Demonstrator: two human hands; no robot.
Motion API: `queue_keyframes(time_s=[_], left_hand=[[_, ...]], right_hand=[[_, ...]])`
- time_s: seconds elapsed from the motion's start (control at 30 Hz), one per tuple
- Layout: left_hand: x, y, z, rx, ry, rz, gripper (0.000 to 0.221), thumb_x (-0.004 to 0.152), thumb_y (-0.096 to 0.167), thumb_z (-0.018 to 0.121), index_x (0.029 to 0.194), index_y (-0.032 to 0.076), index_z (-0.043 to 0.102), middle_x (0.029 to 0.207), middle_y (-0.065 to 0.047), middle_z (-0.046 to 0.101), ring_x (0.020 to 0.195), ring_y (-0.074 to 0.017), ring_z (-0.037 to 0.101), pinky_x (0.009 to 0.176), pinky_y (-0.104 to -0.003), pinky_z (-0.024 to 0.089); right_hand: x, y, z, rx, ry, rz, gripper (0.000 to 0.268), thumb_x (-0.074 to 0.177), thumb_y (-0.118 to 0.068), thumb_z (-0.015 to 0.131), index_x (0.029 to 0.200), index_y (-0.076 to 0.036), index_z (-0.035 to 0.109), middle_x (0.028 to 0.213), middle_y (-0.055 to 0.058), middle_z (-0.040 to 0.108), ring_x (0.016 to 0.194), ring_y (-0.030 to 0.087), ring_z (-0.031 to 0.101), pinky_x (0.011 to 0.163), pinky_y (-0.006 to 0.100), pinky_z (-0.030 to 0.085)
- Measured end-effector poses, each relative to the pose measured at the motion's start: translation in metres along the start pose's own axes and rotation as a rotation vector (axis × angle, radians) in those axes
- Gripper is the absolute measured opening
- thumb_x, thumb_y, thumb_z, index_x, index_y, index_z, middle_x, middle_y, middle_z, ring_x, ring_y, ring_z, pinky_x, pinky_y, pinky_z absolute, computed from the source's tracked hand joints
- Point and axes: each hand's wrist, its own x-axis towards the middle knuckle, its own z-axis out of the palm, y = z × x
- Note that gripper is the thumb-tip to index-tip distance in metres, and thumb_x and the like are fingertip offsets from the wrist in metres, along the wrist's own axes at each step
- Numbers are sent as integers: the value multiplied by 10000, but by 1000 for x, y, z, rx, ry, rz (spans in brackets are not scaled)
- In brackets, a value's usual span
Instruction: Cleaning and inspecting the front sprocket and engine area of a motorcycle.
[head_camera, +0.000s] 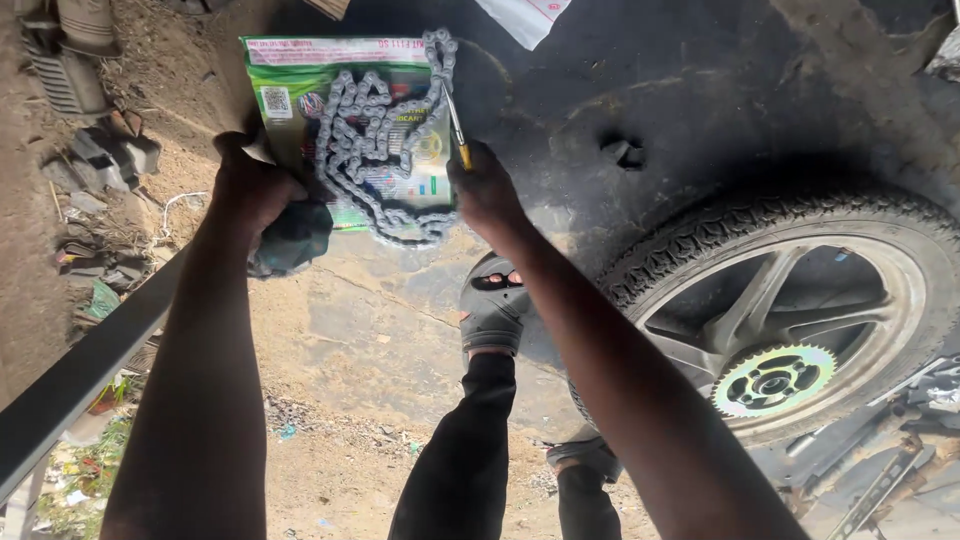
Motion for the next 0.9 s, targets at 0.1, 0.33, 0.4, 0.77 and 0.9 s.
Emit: queue_keyframes(time_s=[0.1,0.33,0.4,0.77,0.9], left_hand=[[-10,-4,-3,-171,-304,-62,453,717,97,782,1159,24,712,1036,-131,774,883,-258,726,820,-403,577],[-83,17,46,-276,-491,-157,534,699,191,870,1186,64,689,970,-119,782,846,-258,742,795,-396,600],[-87,-15,76,-342,-584,155,501,712,143,900,1174,5,764,1025,-76,810,969,-204,731,881,-349,563],[-221,30,139,-812,-833,132,573,686,39,826,1234,1,662,1058,-101,779,948,-210,752,875,-363,607],[-277,32,156,-879,-883,170,544,693,30,839,1206,-22,669,1013,-149,784,856,-264,756,800,-436,631]], right_hand=[[-15,-31,-1,-65,106,45,400,1069,-259,551,1412,-55,536,1179,221,673,1008,324,688,839,396,538],[-68,-2,-50,-434,108,-176,333,1067,-187,536,1362,-33,539,1183,226,637,970,395,673,819,462,545],[-86,-20,-67,-580,139,-379,367,1042,-105,553,1405,-53,538,1265,216,612,1039,410,652,860,482,554],[-253,-176,-132,-1009,297,-221,568,778,15,667,1320,-154,643,1385,164,520,1222,412,571,768,489,583],[-303,-234,-159,-1191,189,-149,604,654,11,705,1237,-140,663,1298,134,513,1183,379,575,671,475,590]])
